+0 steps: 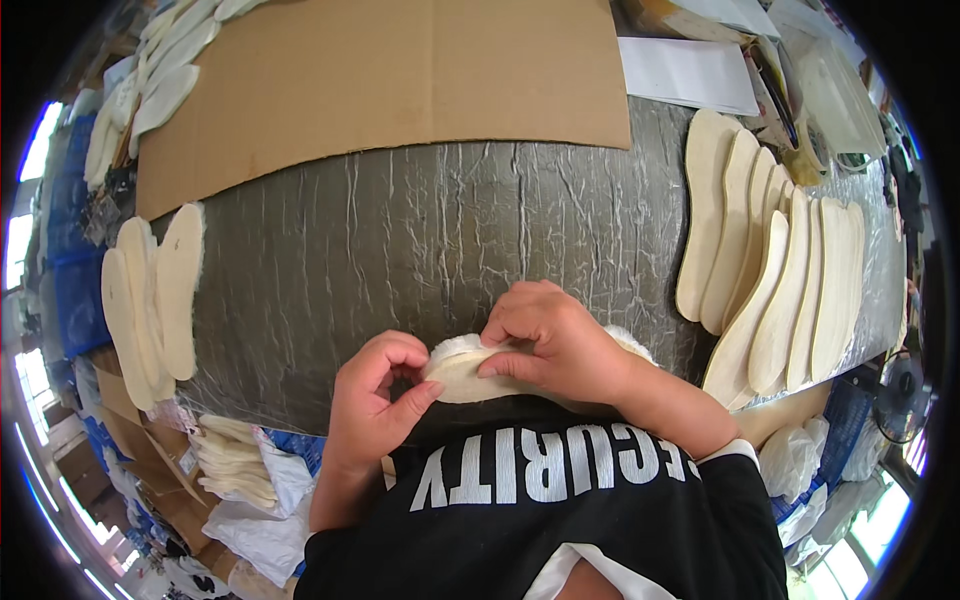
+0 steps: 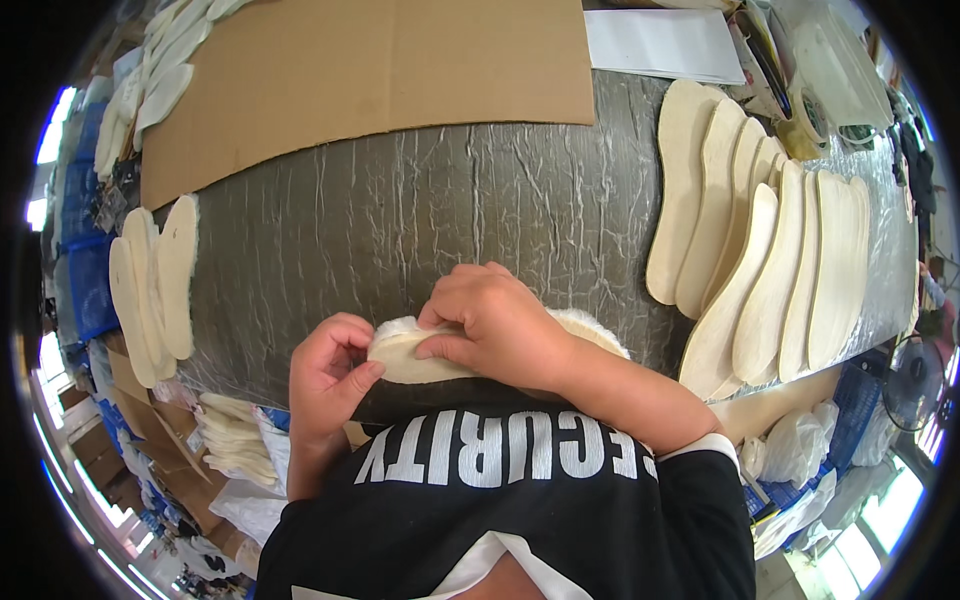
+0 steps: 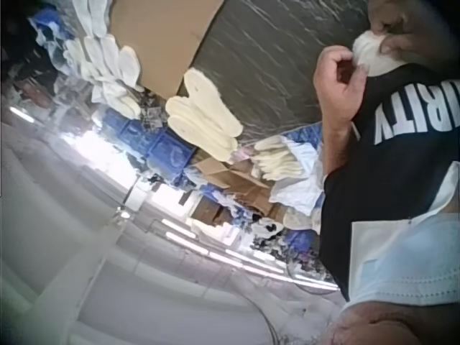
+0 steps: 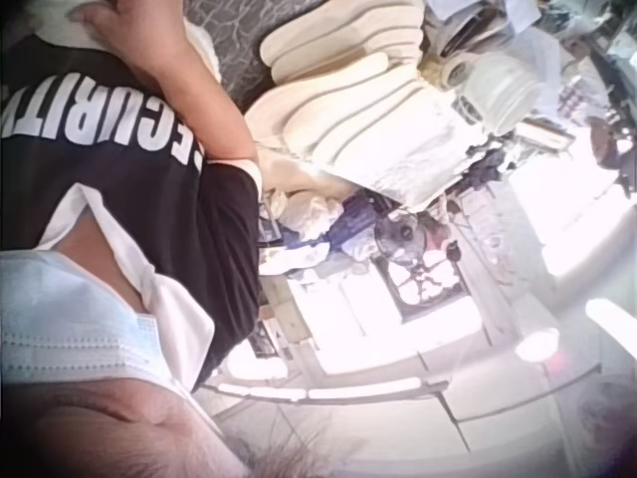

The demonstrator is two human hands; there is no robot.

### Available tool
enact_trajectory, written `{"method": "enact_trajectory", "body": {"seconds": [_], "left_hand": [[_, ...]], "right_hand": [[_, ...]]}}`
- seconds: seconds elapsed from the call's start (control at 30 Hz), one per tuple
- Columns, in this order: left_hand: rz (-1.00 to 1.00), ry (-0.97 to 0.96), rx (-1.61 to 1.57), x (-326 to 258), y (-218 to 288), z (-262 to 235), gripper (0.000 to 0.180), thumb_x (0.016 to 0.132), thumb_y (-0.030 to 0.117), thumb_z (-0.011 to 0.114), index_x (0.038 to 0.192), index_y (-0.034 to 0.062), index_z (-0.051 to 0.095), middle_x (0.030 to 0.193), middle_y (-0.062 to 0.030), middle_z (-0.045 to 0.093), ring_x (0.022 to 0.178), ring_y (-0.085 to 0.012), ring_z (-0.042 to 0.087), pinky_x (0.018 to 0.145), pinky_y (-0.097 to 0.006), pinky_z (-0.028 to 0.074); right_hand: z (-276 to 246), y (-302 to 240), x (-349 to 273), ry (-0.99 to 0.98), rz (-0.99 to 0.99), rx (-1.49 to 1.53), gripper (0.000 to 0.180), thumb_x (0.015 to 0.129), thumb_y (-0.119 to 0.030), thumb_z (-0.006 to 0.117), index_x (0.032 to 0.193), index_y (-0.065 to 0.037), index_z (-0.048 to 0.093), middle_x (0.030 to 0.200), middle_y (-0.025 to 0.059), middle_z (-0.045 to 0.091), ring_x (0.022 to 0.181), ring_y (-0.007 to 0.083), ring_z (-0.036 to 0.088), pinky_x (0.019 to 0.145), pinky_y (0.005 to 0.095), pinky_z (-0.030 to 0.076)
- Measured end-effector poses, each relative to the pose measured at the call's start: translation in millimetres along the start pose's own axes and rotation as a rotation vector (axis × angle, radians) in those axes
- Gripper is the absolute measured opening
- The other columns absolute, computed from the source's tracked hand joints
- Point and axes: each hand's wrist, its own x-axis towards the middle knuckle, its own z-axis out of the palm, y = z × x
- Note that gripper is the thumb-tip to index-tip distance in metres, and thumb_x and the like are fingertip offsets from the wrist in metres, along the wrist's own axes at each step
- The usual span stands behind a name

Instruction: Assembling shoe insoles by applying fur lining to the base material.

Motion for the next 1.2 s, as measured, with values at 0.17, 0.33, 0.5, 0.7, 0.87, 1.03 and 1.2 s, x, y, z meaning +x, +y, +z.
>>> {"method": "enact_trajectory", "body": {"seconds": [0.17,0.33,0.5,0.7,0.87,1.03,1.2], "left_hand": [[0.112,-0.094,0.196,16.2,-2.2,2.5,0.022,0.083,0.011,0.076,0.093,-0.0038,0.063,0.087,-0.0103,0.064,0.074,-0.0153,0.057,0.067,-0.026,0.046],[0.084,-0.025,0.161,14.8,-13.7,-5.4,0.024,0.083,0.011,0.077,0.094,-0.006,0.063,0.089,-0.0102,0.064,0.076,-0.0139,0.057,0.067,-0.025,0.045],[0.077,0.004,0.028,13.3,-17.8,-9.9,0.023,0.087,0.012,0.075,0.095,-0.0064,0.063,0.094,-0.0089,0.062,0.081,-0.0121,0.055,0.07,-0.023,0.044],[0.127,0.002,0.03,13.8,-19.9,-10.8,0.024,0.088,0.014,0.075,0.096,-0.006,0.063,0.096,-0.0089,0.062,0.082,-0.0115,0.055,0.07,-0.022,0.043],[0.134,0.036,-0.014,11.7,-20.5,-9.8,0.024,0.089,0.015,0.074,0.097,-0.0057,0.064,0.1,-0.0088,0.063,0.083,-0.0104,0.055,0.071,-0.021,0.043],[-0.085,0.091,0.035,11.5,-27.5,-13.5,0.024,0.096,0.018,0.066,0.101,-0.0061,0.064,0.105,-0.0106,0.064,0.086,-0.0112,0.058,0.074,-0.021,0.046],[0.295,0.162,-0.065,32.6,-13.9,3.7,0.066,0.086,0.04,0.074,0.131,-0.002,0.049,0.127,-0.0142,0.056,0.117,-0.022,0.054,0.096,-0.035,0.044]], "right_hand": [[1.7,-3.1,-0.3,0.022,-0.017,-0.061,0.026,0.073,-0.018,0.082,0.086,-0.003,0.066,0.081,0.0082,0.064,0.08,0.0286,0.06,0.076,0.0389,0.045],[-16.9,-3.8,-1.2,0.016,0.22,0.056,0.033,0.074,-0.021,0.079,0.1,-0.003,0.068,0.095,0.0124,0.068,0.092,0.032,0.063,0.081,0.0408,0.049],[-24.8,3.3,-8.9,-0.187,0.257,-0.002,0.039,0.074,-0.018,0.079,0.107,-0.002,0.067,0.1,0.0149,0.068,0.094,0.0328,0.065,0.082,0.0397,0.051],[-22.5,2.7,-12.7,-0.149,0.338,0.107,0.036,0.076,-0.016,0.077,0.107,-0.001,0.068,0.094,0.0153,0.069,0.087,0.0334,0.066,0.079,0.0401,0.051],[-18.6,2.3,-14.9,-0.125,0.342,0.122,0.029,0.078,-0.016,0.076,0.102,-0.001,0.069,0.09,0.015,0.069,0.083,0.0305,0.066,0.076,0.0383,0.051],[-14.0,3.6,-10.7,-0.062,0.214,-0.069,0.02,0.085,-0.016,0.071,0.097,-0.001,0.068,0.084,0.0148,0.068,0.074,0.0258,0.064,0.069,0.0359,0.05],[-42.3,17.6,13.3,-0.131,0.589,0.351,0.022,0.099,-0.022,0.058,0.099,-0.002,0.068,0.077,0.0003,0.065,0.069,0.0066,0.054,0.064,0.0274,0.047]]}}
